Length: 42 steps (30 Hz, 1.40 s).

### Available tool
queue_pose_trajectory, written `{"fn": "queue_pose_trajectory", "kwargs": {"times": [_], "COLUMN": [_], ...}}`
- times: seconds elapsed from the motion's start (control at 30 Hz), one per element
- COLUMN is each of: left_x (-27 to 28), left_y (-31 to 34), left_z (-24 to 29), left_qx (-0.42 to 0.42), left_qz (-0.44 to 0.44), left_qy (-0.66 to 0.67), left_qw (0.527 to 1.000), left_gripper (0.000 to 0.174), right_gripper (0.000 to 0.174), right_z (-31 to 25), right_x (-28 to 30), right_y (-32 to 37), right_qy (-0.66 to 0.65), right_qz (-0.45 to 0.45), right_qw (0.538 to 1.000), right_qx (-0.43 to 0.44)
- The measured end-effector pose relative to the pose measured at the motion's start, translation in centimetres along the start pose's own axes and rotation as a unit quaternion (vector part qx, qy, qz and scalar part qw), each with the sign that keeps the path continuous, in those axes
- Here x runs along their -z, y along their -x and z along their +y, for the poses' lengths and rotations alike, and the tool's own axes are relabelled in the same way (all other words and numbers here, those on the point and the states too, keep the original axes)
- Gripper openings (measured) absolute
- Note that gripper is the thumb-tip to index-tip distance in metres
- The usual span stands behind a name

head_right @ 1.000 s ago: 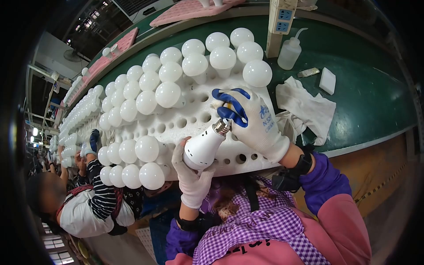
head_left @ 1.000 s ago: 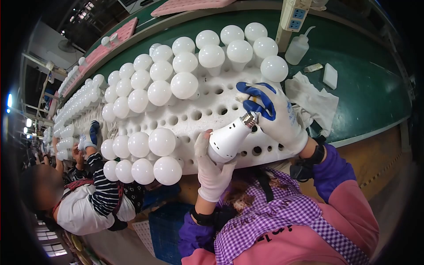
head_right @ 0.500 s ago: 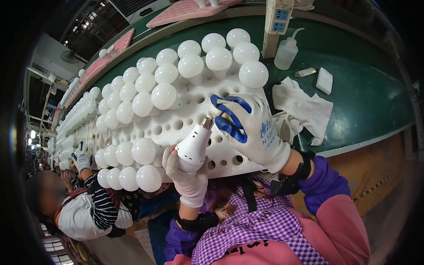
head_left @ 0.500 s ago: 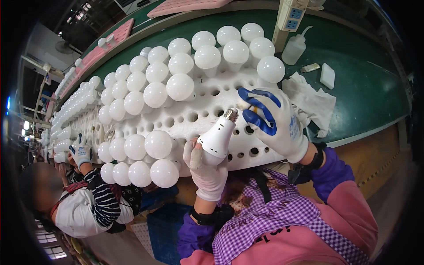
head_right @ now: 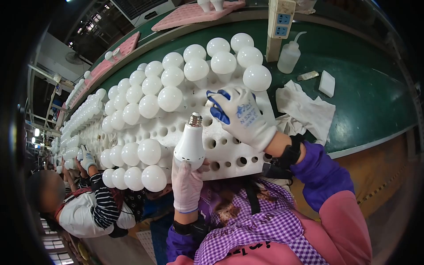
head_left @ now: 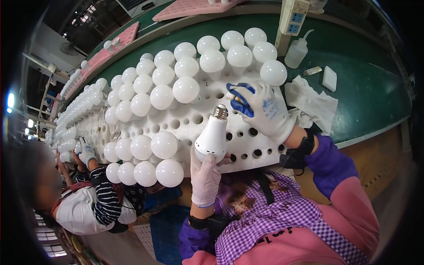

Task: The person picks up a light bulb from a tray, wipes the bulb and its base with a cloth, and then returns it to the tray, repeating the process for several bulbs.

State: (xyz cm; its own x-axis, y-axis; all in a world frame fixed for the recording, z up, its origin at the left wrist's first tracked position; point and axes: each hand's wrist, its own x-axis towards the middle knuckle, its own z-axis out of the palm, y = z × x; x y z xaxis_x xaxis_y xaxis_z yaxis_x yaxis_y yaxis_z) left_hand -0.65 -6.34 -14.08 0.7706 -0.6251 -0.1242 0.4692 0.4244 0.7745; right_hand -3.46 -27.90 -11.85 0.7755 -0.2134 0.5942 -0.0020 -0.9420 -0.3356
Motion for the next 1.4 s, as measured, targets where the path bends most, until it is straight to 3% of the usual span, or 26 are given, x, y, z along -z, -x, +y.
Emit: {"fn": "queue_pose_trajectory", "kwargs": {"times": [0.03, 0.07, 0.13, 0.2, 0.3, 0.4, 0.47, 0.53, 0.63, 0.73, 0.8, 0.87, 0.9, 0.93, 1.0, 1.1, 1.2, 1.23, 1.27, 1.37, 1.4], "left_x": [0.0, 0.0, 0.1, 0.1, -1.7, -2.6, -3.4, -4.3, -6.0, -6.2, -6.0, -6.5, -6.8, -6.9, -7.0, -6.7, -6.7, -7.3, -7.1, -6.7, -6.5], "left_y": [0.0, 0.0, 0.1, -0.1, 0.0, -0.2, -0.2, -0.5, -1.4, -2.0, -2.1, -2.0, -2.0, -2.0, -2.2, -2.4, -2.6, -2.5, -2.4, -2.7, -2.8], "left_z": [0.0, -0.1, 0.0, -0.2, 0.3, -0.2, -0.8, -1.8, -3.2, -4.8, -5.2, -4.7, -4.7, -4.8, -5.0, -5.2, -4.9, -4.7, -4.9, -5.2, -5.1], "left_qx": [-0.001, 0.017, 0.041, 0.057, 0.015, 0.010, 0.014, -0.008, -0.023, -0.040, -0.092, -0.093, -0.094, -0.089, -0.110, -0.111, -0.107, -0.065, -0.062, -0.091, -0.122], "left_qz": [-0.001, -0.003, -0.013, 0.000, 0.009, -0.013, -0.022, -0.085, -0.109, -0.109, -0.101, -0.096, -0.093, -0.092, -0.096, -0.097, -0.098, -0.088, -0.086, -0.095, -0.104], "left_qy": [-0.002, 0.030, 0.063, 0.076, -0.085, -0.192, -0.245, -0.328, -0.374, -0.416, -0.486, -0.517, -0.546, -0.546, -0.557, -0.532, -0.555, -0.523, -0.523, -0.532, -0.561], "left_qw": [1.000, 0.999, 0.997, 0.995, 0.996, 0.981, 0.969, 0.941, 0.921, 0.902, 0.863, 0.845, 0.827, 0.828, 0.818, 0.834, 0.819, 0.845, 0.846, 0.836, 0.812], "left_gripper": [0.065, 0.065, 0.064, 0.063, 0.066, 0.065, 0.065, 0.067, 0.068, 0.068, 0.069, 0.069, 0.069, 0.069, 0.068, 0.067, 0.057, 0.056, 0.056, 0.056, 0.061], "right_gripper": [0.035, 0.035, 0.042, 0.049, 0.043, 0.056, 0.061, 0.067, 0.070, 0.048, 0.037, 0.031, 0.028, 0.035, 0.040, 0.048, 0.044, 0.043, 0.041, 0.042, 0.042], "right_z": [0.2, 0.3, 0.4, 0.7, 2.9, 5.5, 8.3, 9.4, 10.0, 12.5, 11.9, 10.7, 9.8, 8.4, 4.4, 0.4, 1.8, 3.8, 5.0, 3.3, 1.9], "right_x": [-0.9, -1.4, -1.4, 1.2, 5.6, 9.0, 9.4, 9.1, 8.3, 7.2, 7.7, 8.6, 8.9, 9.8, 10.9, 10.3, 6.9, 6.8, 6.7, 7.2, 7.5], "right_y": [0.2, 0.5, 1.1, 2.0, 4.4, 7.9, 10.6, 11.8, 12.0, 12.0, 11.8, 11.6, 11.6, 11.4, 10.1, 9.1, 9.2, 9.0, 8.9, 8.8, 8.6], "right_qy": [0.021, 0.021, 0.049, 0.058, 0.102, 0.245, 0.260, 0.271, 0.213, 0.185, 0.179, 0.038, 0.001, 0.024, -0.053, -0.077, -0.078, -0.073, -0.027, -0.031, -0.016], "right_qz": [-0.053, -0.051, -0.084, -0.071, 0.002, -0.015, -0.024, -0.036, -0.130, -0.179, -0.135, -0.076, -0.029, -0.028, -0.001, -0.065, -0.043, -0.080, -0.063, -0.077, -0.095], "right_qw": [0.998, 0.998, 0.992, 0.994, 0.994, 0.955, 0.950, 0.945, 0.950, 0.960, 0.966, 0.976, 0.982, 0.987, 0.984, 0.987, 0.994, 0.992, 0.998, 0.993, 0.991], "right_qx": [0.006, 0.005, 0.078, 0.055, -0.039, -0.167, -0.170, -0.177, -0.190, -0.110, -0.126, -0.199, -0.185, -0.157, -0.168, -0.125, -0.063, -0.065, 0.007, -0.083, -0.098]}}
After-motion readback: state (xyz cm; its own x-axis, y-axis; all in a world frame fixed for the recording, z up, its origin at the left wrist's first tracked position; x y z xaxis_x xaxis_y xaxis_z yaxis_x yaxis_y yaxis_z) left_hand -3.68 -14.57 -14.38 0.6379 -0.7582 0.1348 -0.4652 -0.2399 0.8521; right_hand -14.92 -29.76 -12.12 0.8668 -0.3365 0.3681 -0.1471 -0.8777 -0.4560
